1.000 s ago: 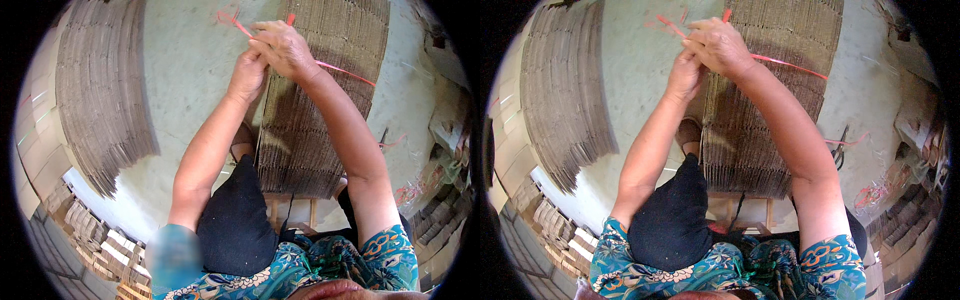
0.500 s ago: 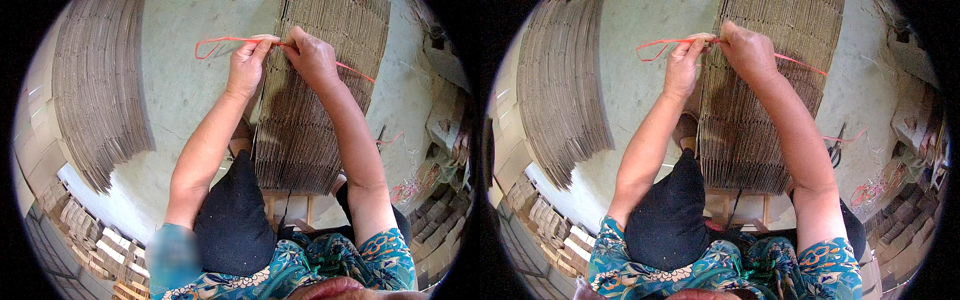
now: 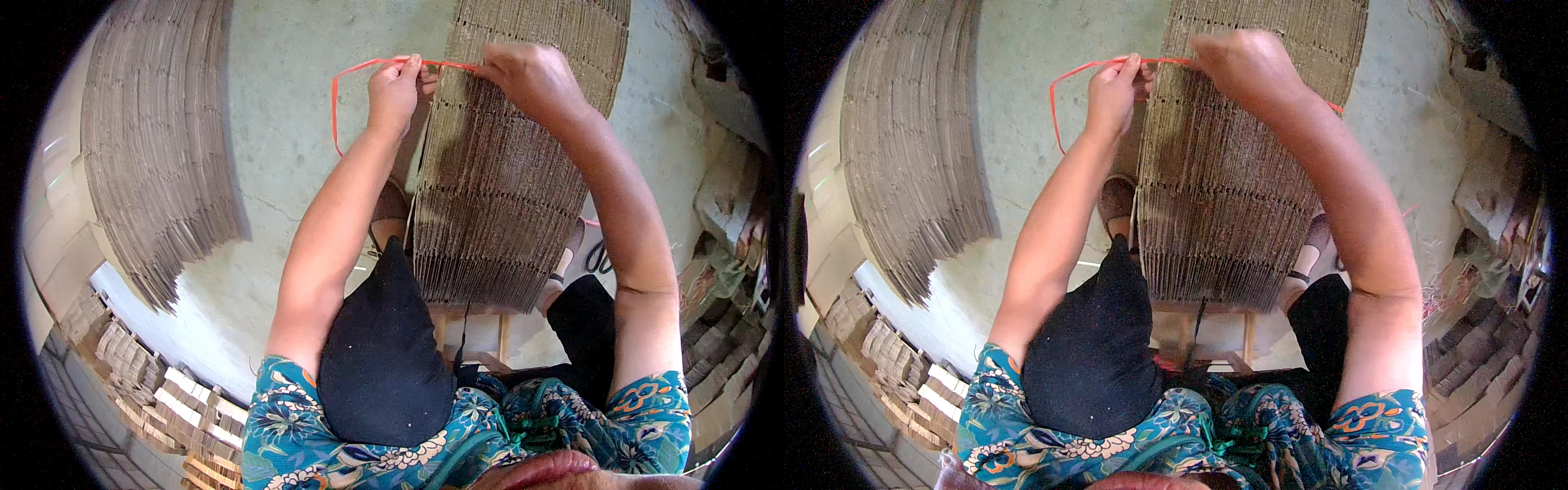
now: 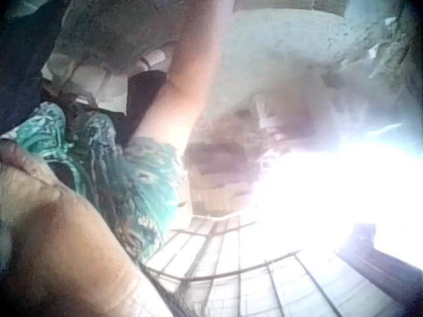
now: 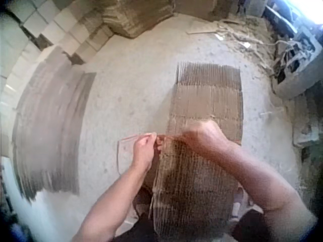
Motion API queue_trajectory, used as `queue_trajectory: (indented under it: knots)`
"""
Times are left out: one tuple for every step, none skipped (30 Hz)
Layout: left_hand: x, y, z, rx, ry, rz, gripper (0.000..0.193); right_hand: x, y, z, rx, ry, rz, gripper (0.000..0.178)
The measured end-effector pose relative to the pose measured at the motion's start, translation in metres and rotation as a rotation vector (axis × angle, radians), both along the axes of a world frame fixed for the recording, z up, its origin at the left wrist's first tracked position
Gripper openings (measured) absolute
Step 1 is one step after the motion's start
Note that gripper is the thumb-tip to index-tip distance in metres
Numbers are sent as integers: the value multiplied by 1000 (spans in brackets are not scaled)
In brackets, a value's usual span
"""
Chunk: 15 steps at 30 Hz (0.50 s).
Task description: The person gathers and aligns stacks of flat cardboard pieces, then wraps and ties them with white and red plastic ties. The person uses scissors to cut the ties and places the finished bundles aside.
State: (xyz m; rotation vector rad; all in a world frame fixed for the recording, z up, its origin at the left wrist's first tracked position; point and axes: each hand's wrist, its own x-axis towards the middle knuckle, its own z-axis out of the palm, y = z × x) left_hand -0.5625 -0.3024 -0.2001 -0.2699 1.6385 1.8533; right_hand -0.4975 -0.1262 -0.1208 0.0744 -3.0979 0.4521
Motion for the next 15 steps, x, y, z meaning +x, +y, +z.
queue_trajectory:
  knots:
    - [-1, 1, -1, 6, 13, -16, 23, 0, 1, -1, -49, 62, 36, 18]
    - [-2, 3, -1, 14, 28, -36, 24, 1, 2, -1, -96, 126, 68, 19]
    - [-3, 4, -2, 21, 44, -54, 24, 1, 2, -2, -144, 190, 101, 20]
    - [-3, 4, -2, 9, 22, -71, 25, -3, 0, -6, -332, 192, 108, 21]
    - [-4, 5, -3, -3, 2, -92, 26, -11, -2, -13, -519, 196, 111, 22]
    - [-3, 5, -6, -18, -27, -112, 28, -16, -8, -16, -710, 191, 111, 24]
    - [-3, 2, -8, 117, -60, -84, 28, -18, -16, -18, -796, 77, 56, 25]
    - [-6, -1, -7, 252, -88, -53, 29, -21, -24, -17, -878, -36, 5, 26]
    - [-8, -3, -5, 387, -117, -22, 30, -23, -27, -17, -959, -150, -48, 27]
    - [-8, -2, -4, 432, -143, -3, 29, -26, -25, -15, -886, -186, -33, 26]
    - [-13, -3, -3, 514, -147, -57, 27, -25, -26, -15, -849, -158, -20, 25]
    - [-18, -5, -2, 597, -152, -113, 26, -25, -27, -16, -811, -130, -7, 25]
    - [-22, -5, -1, 679, -157, -169, 25, -24, -28, -17, -774, -101, 5, 25]
    - [-22, -3, -1, 452, 103, -242, 25, -23, -28, -24, -724, -12, 45, 23]
    - [-21, 1, -1, 219, 359, -311, 25, -23, -29, -32, -672, 76, 85, 22]
